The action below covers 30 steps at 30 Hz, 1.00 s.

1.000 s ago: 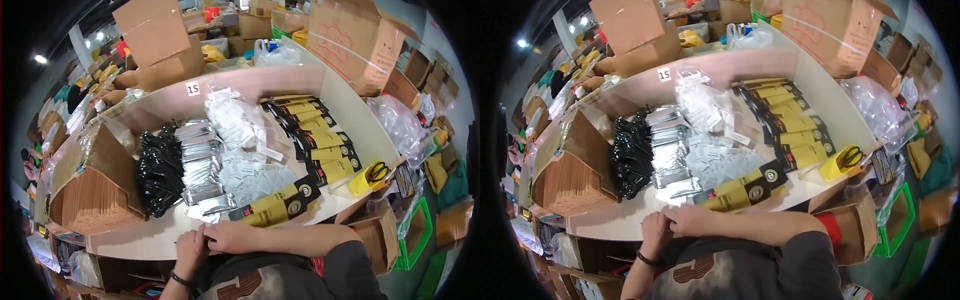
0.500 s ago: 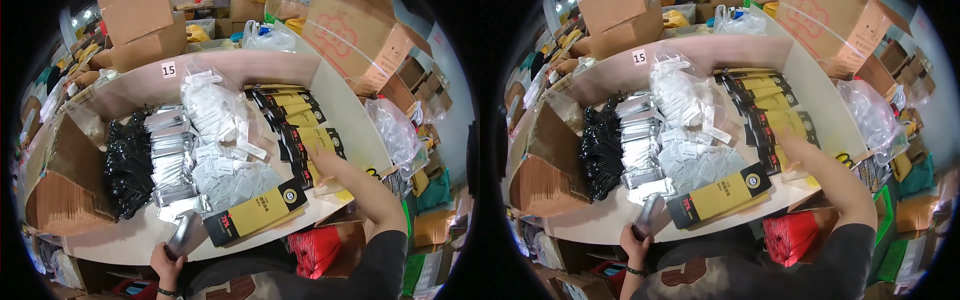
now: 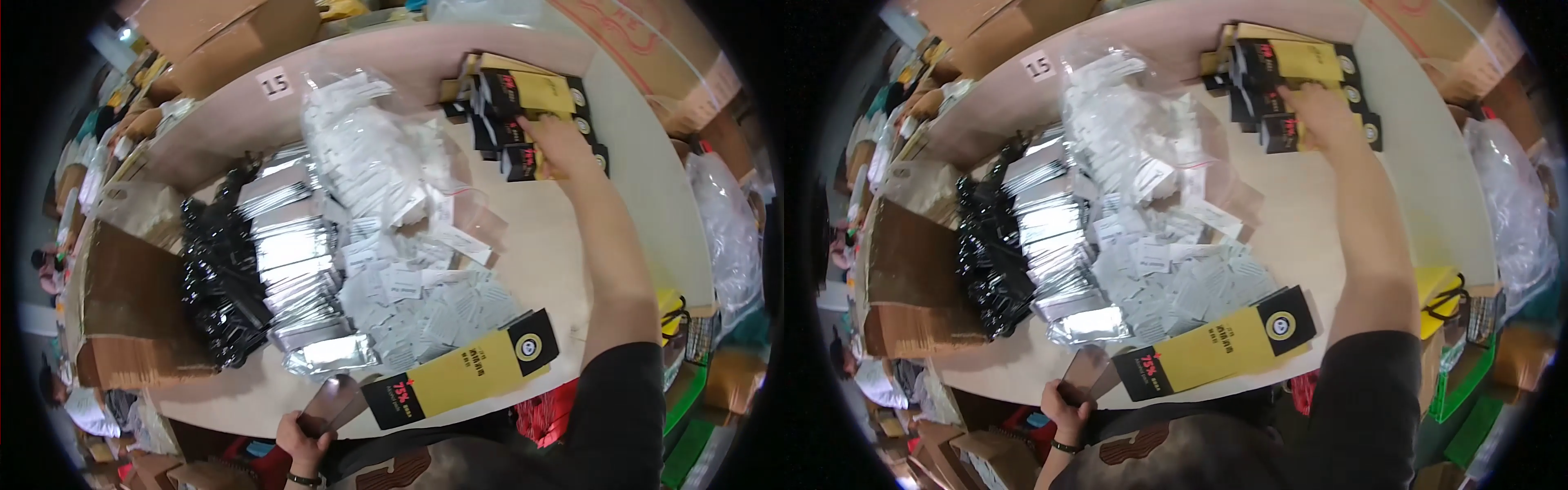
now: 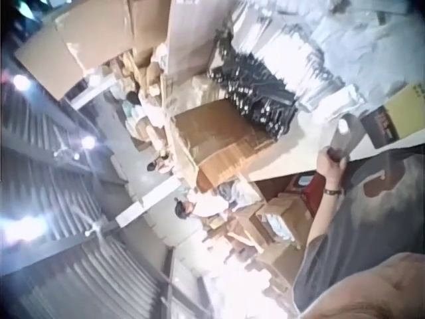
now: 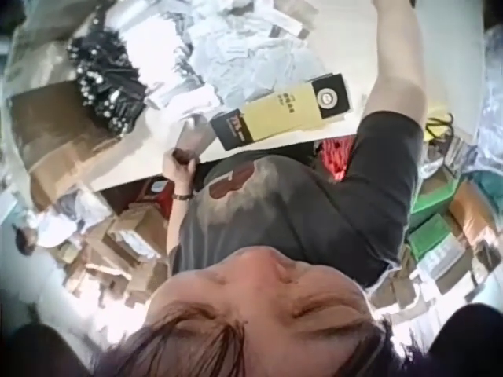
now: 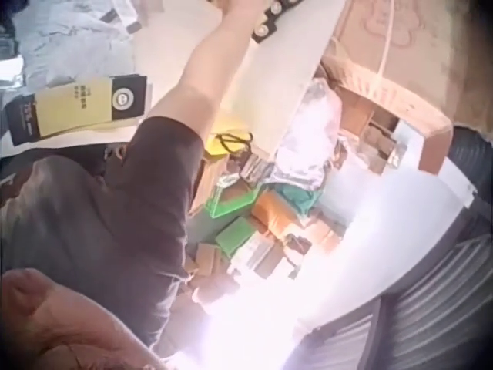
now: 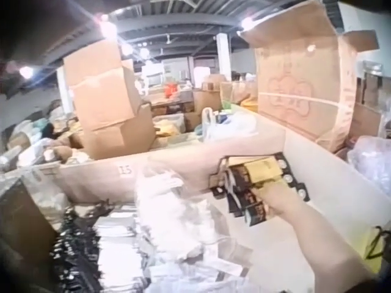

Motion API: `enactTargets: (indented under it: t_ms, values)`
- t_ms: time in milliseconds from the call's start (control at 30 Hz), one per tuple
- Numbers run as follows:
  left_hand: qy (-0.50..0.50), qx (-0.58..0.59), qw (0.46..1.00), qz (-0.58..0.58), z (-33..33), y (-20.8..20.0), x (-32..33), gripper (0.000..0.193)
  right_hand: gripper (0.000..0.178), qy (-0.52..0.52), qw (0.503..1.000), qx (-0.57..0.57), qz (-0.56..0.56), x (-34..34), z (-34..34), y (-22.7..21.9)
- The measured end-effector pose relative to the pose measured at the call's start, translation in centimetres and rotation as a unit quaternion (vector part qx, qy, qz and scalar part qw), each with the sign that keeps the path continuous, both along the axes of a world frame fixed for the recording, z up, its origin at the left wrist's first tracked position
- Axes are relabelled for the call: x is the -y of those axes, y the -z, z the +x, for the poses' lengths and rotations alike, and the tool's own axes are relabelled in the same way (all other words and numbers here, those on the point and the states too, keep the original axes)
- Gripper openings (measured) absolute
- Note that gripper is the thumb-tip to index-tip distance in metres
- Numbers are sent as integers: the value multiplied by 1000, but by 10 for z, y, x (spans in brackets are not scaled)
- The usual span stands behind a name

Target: Packaging small silver packets into yellow cardboard boxes.

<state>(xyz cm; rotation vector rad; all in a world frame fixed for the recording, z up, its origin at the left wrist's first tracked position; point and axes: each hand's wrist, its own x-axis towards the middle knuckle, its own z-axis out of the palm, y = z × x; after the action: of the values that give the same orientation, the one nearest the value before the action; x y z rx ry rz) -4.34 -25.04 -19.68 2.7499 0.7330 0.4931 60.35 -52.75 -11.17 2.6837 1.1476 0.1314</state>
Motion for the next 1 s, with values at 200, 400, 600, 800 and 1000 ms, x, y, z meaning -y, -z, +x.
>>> enactTargets:
  t_ms: [200,400,600,800,1000]
  values:
    - [-62,-19,997,-52,13,-13,2,52,80,75,994,76,-9,-13,-21,39]
    - [-85,-39,888,-450,39,-78,27,37,30,23,929,-302,213,-45,-183,-47]
    - [291,-91,841,-448,84,-91,61,63,47,-352,844,-403,29,-82,-365,-36]
    - [100,-82,875,-467,60,-86,5,40,47,-370,901,-127,191,-92,-401,-32]
    - [-5,0,973,-233,22,-48,-5,49,42,-79,963,-250,68,-120,-429,-12]
